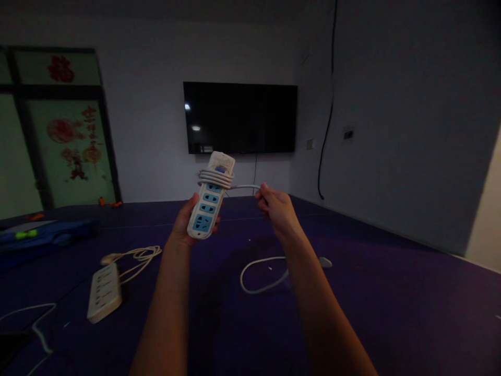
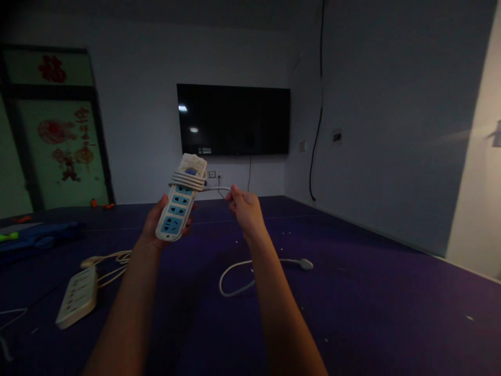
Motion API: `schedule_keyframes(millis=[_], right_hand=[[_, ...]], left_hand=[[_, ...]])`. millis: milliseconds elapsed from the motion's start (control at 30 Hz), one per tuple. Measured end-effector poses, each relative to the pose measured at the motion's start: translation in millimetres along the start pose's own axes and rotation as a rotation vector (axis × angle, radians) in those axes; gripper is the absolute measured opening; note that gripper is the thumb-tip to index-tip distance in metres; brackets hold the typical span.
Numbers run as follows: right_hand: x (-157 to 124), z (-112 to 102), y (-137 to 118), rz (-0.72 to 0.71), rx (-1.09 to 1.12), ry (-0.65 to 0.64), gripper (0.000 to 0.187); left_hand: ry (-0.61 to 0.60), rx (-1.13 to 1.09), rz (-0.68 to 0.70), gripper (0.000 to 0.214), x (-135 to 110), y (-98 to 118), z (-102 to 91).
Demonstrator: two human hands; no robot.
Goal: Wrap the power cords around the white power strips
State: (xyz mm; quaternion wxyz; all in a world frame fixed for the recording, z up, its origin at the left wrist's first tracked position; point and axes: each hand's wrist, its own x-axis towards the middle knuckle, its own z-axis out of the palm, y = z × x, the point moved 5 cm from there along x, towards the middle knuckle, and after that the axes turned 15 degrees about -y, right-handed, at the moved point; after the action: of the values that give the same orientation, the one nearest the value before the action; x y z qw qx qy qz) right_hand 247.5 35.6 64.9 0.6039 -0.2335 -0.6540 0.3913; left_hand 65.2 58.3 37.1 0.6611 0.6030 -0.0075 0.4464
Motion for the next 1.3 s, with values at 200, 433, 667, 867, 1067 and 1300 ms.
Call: schedule_keyframes(millis=[200, 433, 667, 867, 1067, 1300], right_hand=[[1.0, -4.9, 0.4, -0.036, 0.030, 0.073, 0.039], [3.3, -8.9, 8.6, 0.036, 0.032, 0.050, 0.038], [4.8, -7.7, 13.2, 0.062, -0.008, 0.014, 0.040], [0.9, 1.8, -0.5, 0.009, -0.149, -0.085, 0.046], [-5.2, 11.6, -15.2, -0.098, -0.282, -0.096, 0.043], [-6.1, 9.0, -17.7, -0.104, -0.313, -0.094, 0.044]], left_hand=[[-0.005, -0.058, 0.063, 0.042, 7.2, -4.7, 8.1], [-0.096, -0.012, 0.109, 0.042, 11.0, -6.8, 13.9], [-0.099, -0.003, 0.107, 0.042, 10.8, -7.1, 14.8], [-0.059, 0.044, 0.169, 0.039, 12.3, -5.9, 10.2], [0.014, 0.142, 0.105, 0.044, 11.1, -6.3, 8.7], [-0.002, 0.198, 0.092, 0.047, 8.5, -1.4, 13.1]])
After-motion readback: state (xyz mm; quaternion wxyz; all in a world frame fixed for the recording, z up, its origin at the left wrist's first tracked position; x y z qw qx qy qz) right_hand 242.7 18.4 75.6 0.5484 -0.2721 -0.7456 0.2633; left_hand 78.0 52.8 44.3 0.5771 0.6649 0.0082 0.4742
